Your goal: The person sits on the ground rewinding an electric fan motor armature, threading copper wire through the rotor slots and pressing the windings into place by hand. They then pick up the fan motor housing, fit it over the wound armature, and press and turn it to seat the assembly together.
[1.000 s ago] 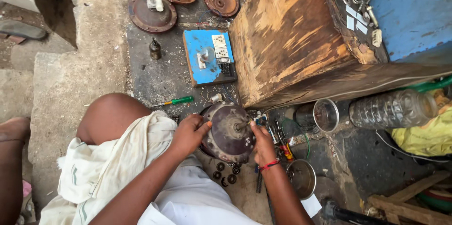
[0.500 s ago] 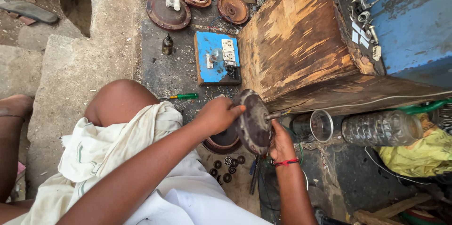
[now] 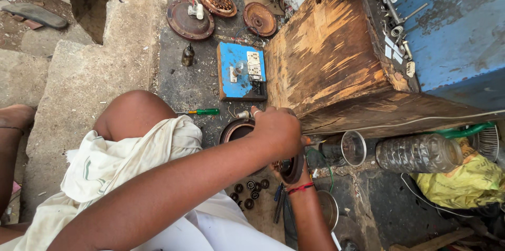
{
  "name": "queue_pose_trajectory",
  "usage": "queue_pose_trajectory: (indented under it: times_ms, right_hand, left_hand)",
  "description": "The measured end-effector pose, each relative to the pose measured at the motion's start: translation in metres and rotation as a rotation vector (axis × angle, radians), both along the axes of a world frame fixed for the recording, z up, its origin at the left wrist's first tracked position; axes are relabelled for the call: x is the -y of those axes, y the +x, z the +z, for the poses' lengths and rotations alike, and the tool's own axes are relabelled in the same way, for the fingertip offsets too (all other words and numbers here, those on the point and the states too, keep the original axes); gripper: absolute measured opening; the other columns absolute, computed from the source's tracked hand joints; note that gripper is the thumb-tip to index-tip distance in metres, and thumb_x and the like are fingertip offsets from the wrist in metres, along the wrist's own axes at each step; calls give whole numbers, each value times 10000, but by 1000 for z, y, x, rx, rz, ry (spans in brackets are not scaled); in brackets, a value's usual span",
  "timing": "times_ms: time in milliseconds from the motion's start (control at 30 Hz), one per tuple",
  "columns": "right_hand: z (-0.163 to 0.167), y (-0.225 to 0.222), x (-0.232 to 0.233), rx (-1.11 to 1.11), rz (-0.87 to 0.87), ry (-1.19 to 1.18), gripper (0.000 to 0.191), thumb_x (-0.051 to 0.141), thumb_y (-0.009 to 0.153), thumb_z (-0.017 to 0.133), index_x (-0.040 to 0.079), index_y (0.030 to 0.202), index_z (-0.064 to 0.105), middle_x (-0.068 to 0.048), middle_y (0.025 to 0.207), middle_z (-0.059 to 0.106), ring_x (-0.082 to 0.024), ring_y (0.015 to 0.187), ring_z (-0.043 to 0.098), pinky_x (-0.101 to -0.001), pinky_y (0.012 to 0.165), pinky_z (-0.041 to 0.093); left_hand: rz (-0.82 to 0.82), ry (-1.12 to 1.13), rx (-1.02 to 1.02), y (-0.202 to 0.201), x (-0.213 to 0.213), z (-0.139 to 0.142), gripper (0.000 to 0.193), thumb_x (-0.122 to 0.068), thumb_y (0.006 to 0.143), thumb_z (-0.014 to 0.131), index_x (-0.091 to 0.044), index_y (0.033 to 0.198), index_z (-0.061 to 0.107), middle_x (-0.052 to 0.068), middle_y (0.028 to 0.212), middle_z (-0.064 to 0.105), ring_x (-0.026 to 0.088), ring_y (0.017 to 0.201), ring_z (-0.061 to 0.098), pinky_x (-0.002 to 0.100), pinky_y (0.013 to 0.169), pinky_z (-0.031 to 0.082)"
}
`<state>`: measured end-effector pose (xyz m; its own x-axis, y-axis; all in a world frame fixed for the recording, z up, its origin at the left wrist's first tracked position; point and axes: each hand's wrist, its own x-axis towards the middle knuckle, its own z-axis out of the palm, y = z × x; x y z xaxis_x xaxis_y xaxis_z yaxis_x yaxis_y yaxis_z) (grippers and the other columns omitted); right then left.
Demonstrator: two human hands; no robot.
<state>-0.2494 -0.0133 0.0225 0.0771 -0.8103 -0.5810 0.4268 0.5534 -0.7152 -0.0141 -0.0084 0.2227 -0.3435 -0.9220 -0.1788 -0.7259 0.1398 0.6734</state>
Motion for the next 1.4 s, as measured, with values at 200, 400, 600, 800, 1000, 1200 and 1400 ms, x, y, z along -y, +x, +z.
queue_pose_trajectory:
  times_ms: [200, 400, 600, 800, 1000, 1200, 1400]
  right_hand:
    - [-4, 27, -13, 500, 197, 73, 450, 504, 1006, 563, 85, 1156, 624, -35, 931, 640, -161, 736, 603, -284, 562, 473]
    - [-24, 50, -32, 824, 435, 220, 440, 439, 1034, 532, 32, 1195, 584, -42, 954, 574, -144, 763, 520, -254, 584, 395]
    - [-10, 79, -24, 955, 582, 332, 383, 421, 1029, 554, 47, 1107, 576, -37, 935, 540, -133, 767, 475, -253, 613, 345]
    - [-13, 93, -35, 914, 538, 379, 389, 392, 1012, 567, 45, 1185, 589, -49, 971, 551, -134, 743, 479, -249, 573, 361]
    - [-5, 88, -38, 859, 496, 390, 402, 390, 1019, 560, 32, 1200, 578, -55, 1003, 551, -135, 778, 485, -243, 604, 365]
    - [14, 87, -37, 828, 484, 248, 407, 378, 1021, 555, 21, 1214, 584, -98, 1031, 559, -151, 770, 490, -230, 568, 385]
    - [8, 81, -23, 914, 449, 295, 403, 386, 999, 558, 47, 1213, 586, -98, 1008, 554, -164, 774, 497, -244, 577, 405]
  left_hand:
    - [-136, 44, 44, 16, 0, 12, 596, -631, 870, 656, -108, 1143, 742, 191, 1214, 694, 374, 1174, 635, 578, 1002, 472]
    - [46, -203, -468, 84, 6, -56, 714, -530, 741, 849, -50, 1235, 658, 170, 1289, 661, 307, 1237, 622, 412, 1026, 486]
    - [-103, 130, -883, 88, 13, -118, 924, -432, 787, 848, 33, 1471, 437, 149, 1394, 599, 227, 1298, 566, 366, 1089, 439]
    - [-70, 264, -957, 87, 4, -128, 803, -379, 822, 797, 6, 1450, 478, 117, 1308, 659, 166, 1199, 620, 332, 1023, 510]
    - [-59, 247, -911, 79, 5, -133, 841, -413, 829, 789, 8, 1473, 451, 139, 1358, 643, 196, 1259, 613, 336, 1075, 478]
    - [39, 265, -1138, 73, -1, -150, 934, -362, 866, 780, 10, 1567, 287, 173, 1586, 419, 251, 1487, 398, 383, 1214, 300]
    - [1, 245, -1165, 75, -26, -160, 929, -186, 819, 814, 13, 1558, 286, 178, 1590, 432, 252, 1497, 374, 388, 1220, 265]
